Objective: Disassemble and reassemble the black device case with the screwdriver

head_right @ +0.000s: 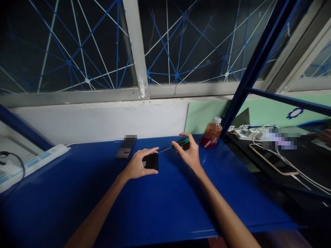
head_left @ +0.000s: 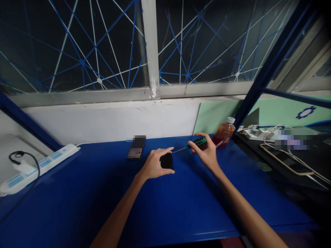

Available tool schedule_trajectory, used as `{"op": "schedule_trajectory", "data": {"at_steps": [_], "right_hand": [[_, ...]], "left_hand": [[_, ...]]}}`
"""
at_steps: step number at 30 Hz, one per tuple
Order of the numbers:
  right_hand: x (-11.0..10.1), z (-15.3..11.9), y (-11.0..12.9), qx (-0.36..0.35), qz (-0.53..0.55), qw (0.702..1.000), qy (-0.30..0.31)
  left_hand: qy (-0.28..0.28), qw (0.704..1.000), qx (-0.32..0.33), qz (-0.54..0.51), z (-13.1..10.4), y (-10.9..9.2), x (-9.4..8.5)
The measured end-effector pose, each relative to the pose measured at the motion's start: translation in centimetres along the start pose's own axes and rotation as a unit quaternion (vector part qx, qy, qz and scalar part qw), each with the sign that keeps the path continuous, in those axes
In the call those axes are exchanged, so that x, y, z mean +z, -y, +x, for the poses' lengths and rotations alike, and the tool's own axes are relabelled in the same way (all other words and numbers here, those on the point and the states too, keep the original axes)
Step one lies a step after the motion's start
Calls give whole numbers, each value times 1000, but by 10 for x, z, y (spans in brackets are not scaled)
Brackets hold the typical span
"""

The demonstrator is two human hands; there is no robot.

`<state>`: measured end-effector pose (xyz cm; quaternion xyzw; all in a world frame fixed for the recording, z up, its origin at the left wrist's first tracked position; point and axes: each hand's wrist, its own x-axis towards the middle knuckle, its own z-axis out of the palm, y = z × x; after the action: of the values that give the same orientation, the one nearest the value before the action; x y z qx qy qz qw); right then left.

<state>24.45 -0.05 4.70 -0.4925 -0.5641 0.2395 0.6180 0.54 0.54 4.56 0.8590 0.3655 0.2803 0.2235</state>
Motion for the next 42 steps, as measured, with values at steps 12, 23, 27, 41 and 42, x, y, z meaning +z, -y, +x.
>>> {"op": "schedule_trajectory", "data": {"at_steps": [12,23,27,41,42], "right_hand": [[0,1,-1,-16,-16,1000,-6],[-5,-1,-4,-91,-228,969,15],[-1,-4,-7,-96,-248,963,38],[-2,-2,-3,-47,-138,989,-17],[-1,-2,-3,-38,-115,992,-20]], "left_hand": [[6,1000,-1,11,0,3,4],[59,995,18,83,-1,12,28],[67,993,18,94,-1,12,30],[-13,997,7,76,-1,10,41],[-22,997,10,75,0,9,43]]}}
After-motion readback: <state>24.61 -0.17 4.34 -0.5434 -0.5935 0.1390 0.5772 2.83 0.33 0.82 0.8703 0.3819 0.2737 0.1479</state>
